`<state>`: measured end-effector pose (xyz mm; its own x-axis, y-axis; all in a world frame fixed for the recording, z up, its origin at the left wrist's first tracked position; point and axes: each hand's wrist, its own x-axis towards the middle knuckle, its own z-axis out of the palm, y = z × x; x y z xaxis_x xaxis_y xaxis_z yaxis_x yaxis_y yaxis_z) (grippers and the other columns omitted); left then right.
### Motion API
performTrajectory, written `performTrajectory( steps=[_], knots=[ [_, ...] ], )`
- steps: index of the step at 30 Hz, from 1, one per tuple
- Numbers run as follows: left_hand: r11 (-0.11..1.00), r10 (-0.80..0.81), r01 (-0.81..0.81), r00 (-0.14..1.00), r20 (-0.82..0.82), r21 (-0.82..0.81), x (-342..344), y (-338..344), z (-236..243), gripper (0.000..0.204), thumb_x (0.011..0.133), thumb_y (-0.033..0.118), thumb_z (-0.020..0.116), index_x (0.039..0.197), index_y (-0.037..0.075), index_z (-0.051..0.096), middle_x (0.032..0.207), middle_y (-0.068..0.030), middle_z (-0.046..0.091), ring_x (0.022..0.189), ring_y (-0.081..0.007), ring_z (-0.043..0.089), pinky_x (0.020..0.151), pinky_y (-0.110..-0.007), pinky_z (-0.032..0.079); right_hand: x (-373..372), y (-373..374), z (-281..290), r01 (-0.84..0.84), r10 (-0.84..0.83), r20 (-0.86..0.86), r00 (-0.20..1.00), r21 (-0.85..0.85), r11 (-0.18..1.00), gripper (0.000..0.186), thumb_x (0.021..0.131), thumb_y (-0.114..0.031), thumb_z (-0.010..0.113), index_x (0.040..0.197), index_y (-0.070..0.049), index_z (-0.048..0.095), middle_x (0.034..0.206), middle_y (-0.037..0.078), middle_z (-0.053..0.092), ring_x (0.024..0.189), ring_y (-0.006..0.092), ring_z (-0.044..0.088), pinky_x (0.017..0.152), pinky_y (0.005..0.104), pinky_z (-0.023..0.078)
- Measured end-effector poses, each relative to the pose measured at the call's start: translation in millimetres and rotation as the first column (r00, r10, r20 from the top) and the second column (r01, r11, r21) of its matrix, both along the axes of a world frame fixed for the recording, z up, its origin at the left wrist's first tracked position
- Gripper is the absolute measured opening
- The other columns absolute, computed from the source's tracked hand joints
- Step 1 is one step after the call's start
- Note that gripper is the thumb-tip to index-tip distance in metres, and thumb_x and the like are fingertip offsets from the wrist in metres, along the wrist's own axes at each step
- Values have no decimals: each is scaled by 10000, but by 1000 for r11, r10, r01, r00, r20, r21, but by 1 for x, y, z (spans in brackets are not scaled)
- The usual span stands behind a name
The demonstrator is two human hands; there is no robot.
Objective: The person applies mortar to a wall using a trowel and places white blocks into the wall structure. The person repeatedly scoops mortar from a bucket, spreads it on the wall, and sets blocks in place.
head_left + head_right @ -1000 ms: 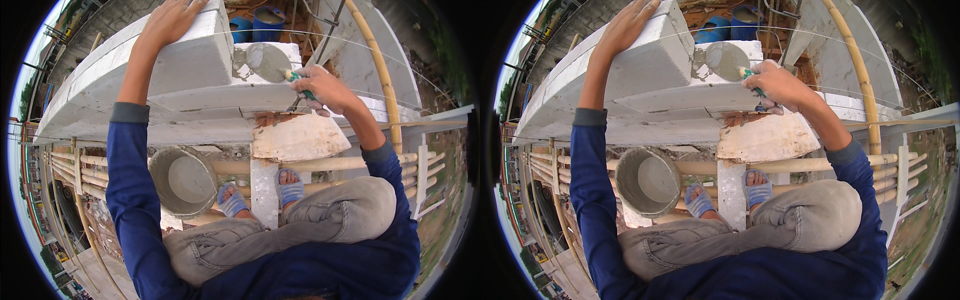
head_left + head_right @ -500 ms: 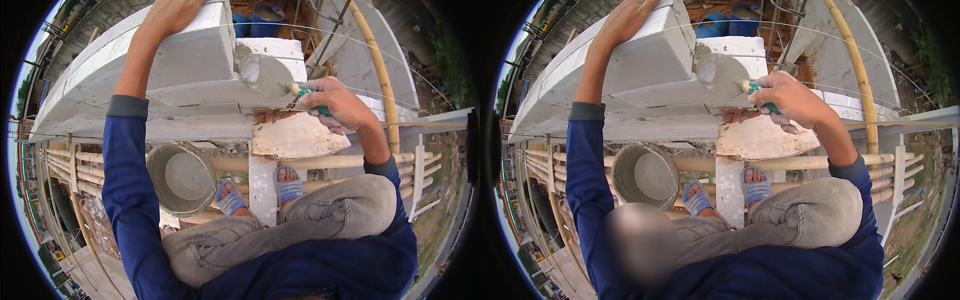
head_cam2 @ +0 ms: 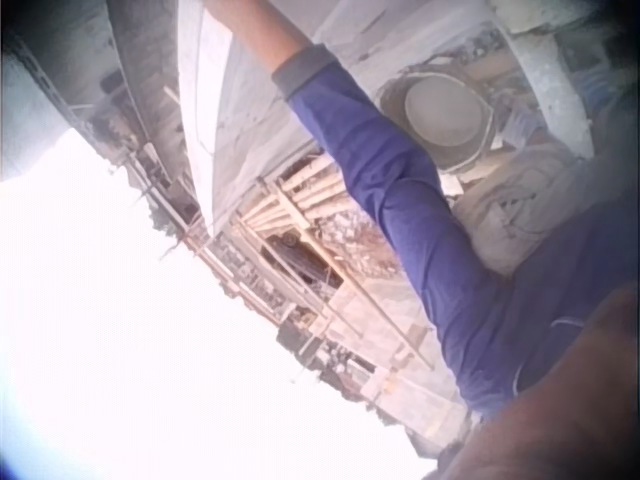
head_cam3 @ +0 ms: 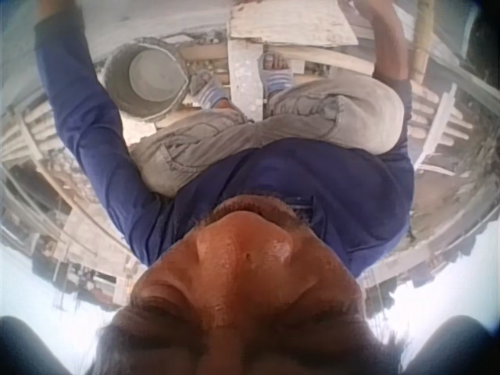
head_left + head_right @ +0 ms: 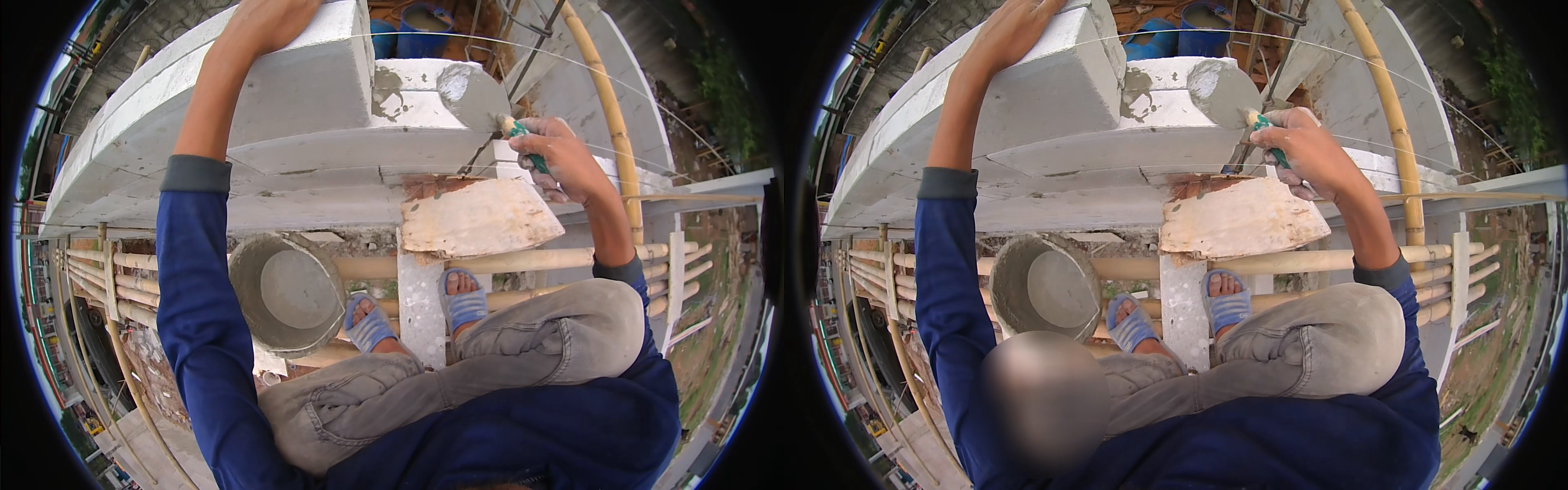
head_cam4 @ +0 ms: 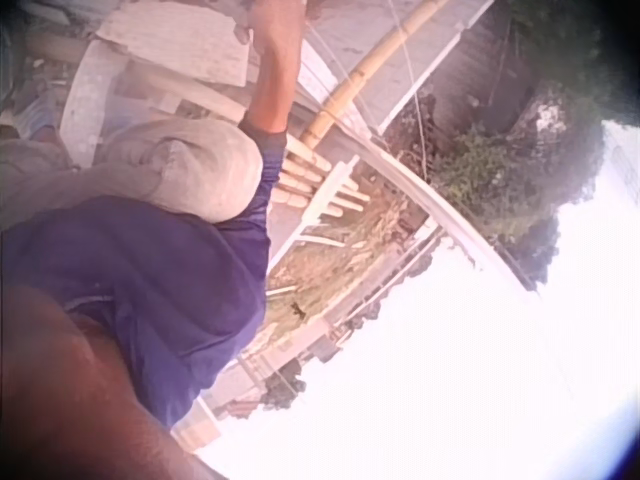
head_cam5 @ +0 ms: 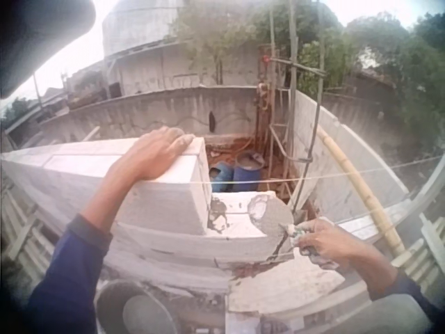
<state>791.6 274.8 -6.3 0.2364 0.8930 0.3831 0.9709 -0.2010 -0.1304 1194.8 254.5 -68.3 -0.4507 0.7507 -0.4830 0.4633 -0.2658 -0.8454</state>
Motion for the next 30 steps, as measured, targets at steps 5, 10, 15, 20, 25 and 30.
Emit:
performTrajectory(
  steps=[5, 10, 15, 20, 25, 30],
  knots=[
    [998, -36, 36, 999, 1, 47, -11, 2, -7, 434, 1138, 292, 380, 1338, 28, 661, 1285, -212, 683, 1196, -402, 640, 1037, -503, 496, -3, -13, 15, -235, 213, -134, 968, -184, 954, 288, 994, -154, 666, 1182, 64, 662, 704, 7, 518, 379, 65, 392, 311, 254, 290],
    [999, -32, 32, 999, -3, -3, -4, 5, -3, 446, 1142, 307, 382, 1361, 28, 653, 1325, -212, 671, 1243, -393, 619, 1066, -494, 481, 1, 17, -2, 13, -13, -2, 1000, 66, 998, 350, 992, -165, 677, 1241, 80, 677, 734, 26, 559, 406, 67, 399, 329, 253, 290],
    [1000, 3, -3, 995, 100, -7, -1, -3, 0, 441, 1142, 296, 384, 1376, 24, 639, 1324, -212, 664, 1256, -386, 610, 1080, -481, 475, 3, 5, 16, -306, 277, -159, 947, -199, 931, 411, 986, -165, 687, 1319, 72, 643, 756, 20, 552, 419, 39, 406, 361, 218, 303],
    [991, -125, 129, 989, -78, 43, -8, 3, -5, 404, 1133, 239, 385, 1348, 6, 636, 1300, -211, 666, 1233, -388, 620, 1074, -481, 484, 37, 1, -16, -316, 321, -121, 939, 55, 947, 405, 934, -164, 715, 1288, 4, 612, 769, 23, 567, 495, 66, 481, 459, 242, 387],
    [997, -68, 69, 995, -71, 18, -5, -2, 1, 389, 1125, 220, 397, 1331, -5, 638, 1281, -203, 669, 1205, -390, 632, 1061, -479, 491, 41, -8, -52, -372, 332, 171, 928, 368, 852, 326, 898, -319, 780, 1038, -39, 686, 776, 25, 590, 631, 125, 518, 591, 316, 447],
    [996, -82, 82, 996, 22, -14, 1, 12, -8, 444, 1136, 293, 412, 1385, -9, 622, 1328, -219, 658, 1266, -371, 608, 1111, -465, 455, 50, -35, -102, -375, 207, 452, 868, 322, 869, 400, 945, -421, 775, 924, -26, 712, 641, 90, 585, 624, 221, 520, 655, 402, 469]
  ],
)
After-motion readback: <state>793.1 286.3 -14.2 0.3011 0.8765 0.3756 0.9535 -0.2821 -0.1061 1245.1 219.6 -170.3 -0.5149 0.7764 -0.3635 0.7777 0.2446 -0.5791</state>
